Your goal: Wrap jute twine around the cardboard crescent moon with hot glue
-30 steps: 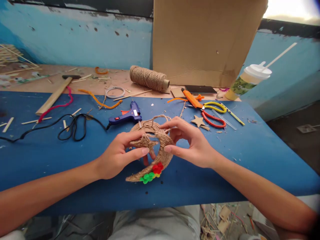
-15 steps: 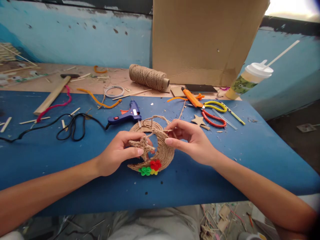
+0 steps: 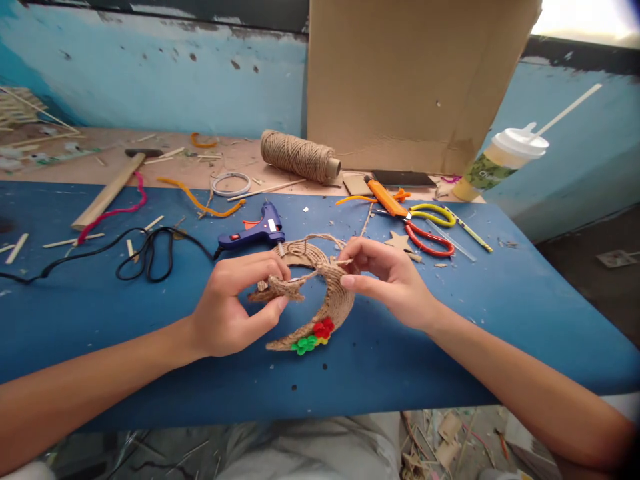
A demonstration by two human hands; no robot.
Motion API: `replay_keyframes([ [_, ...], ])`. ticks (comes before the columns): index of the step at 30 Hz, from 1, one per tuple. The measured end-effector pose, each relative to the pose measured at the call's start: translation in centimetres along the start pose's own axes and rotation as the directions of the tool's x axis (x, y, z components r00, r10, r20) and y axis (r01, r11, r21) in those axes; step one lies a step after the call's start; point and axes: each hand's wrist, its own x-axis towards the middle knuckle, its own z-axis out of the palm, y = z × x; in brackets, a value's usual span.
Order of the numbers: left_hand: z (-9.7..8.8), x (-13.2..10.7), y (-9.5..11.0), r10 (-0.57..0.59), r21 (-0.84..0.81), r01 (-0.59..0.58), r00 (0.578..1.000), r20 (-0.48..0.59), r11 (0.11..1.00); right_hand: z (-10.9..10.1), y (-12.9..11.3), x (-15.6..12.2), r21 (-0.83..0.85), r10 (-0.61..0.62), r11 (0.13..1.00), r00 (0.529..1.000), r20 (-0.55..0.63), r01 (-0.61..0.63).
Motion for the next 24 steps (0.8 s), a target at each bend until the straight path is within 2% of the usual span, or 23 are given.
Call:
replay_keyframes([
  [5,-0.1,0.0,0.6,0.15,0.119,-0.146,0.988,-0.024,0.982,-0.3,0.0,0.0,0.015,-0.038,0.999,0.999,0.017,0.038],
  [9,-0.2,-0.3,0.9,0.311,0.274,-0.283,0.949,-0.061,0.919,-0.5,0.1,-0.1,-0.012,-0.09,0.996,0.996,0.01,0.09],
  [14,0.0,-0.7,0.1,0.378,0.268,-0.332,0.915,-0.141,0.904,-0.8,0.2,-0.2,-0.021,-0.167,0.986,0.986,-0.008,0.167],
  [19,-0.6,-0.9,0.4,0.537,0.343,-0.474,0.835,-0.117,0.811,-0.9,0.1,-0.3,-0.07,-0.272,0.96,0.962,-0.001,0.272],
  [20,-0.9,-1.2,0.7,0.547,0.364,-0.481,0.831,-0.103,0.798,-0.8,-0.1,-0.3,-0.086,-0.304,0.949,0.953,0.002,0.303],
  [21,-1.3,-1.6,1.0,0.535,0.372,-0.477,0.842,-0.064,0.796,-0.7,-0.4,-0.4,-0.103,-0.334,0.937,0.943,0.003,0.333],
  [22,-1.6,-2.2,1.3,0.488,0.362,-0.447,0.872,-0.028,0.818,-0.6,-0.7,-0.4,-0.119,-0.358,0.927,0.934,0.001,0.356],
  [24,-2.1,-3.6,1.7,0.299,0.264,-0.304,0.952,0.059,0.915,-0.4,-1.5,-0.6,-0.159,-0.393,0.908,0.92,-0.008,0.387],
])
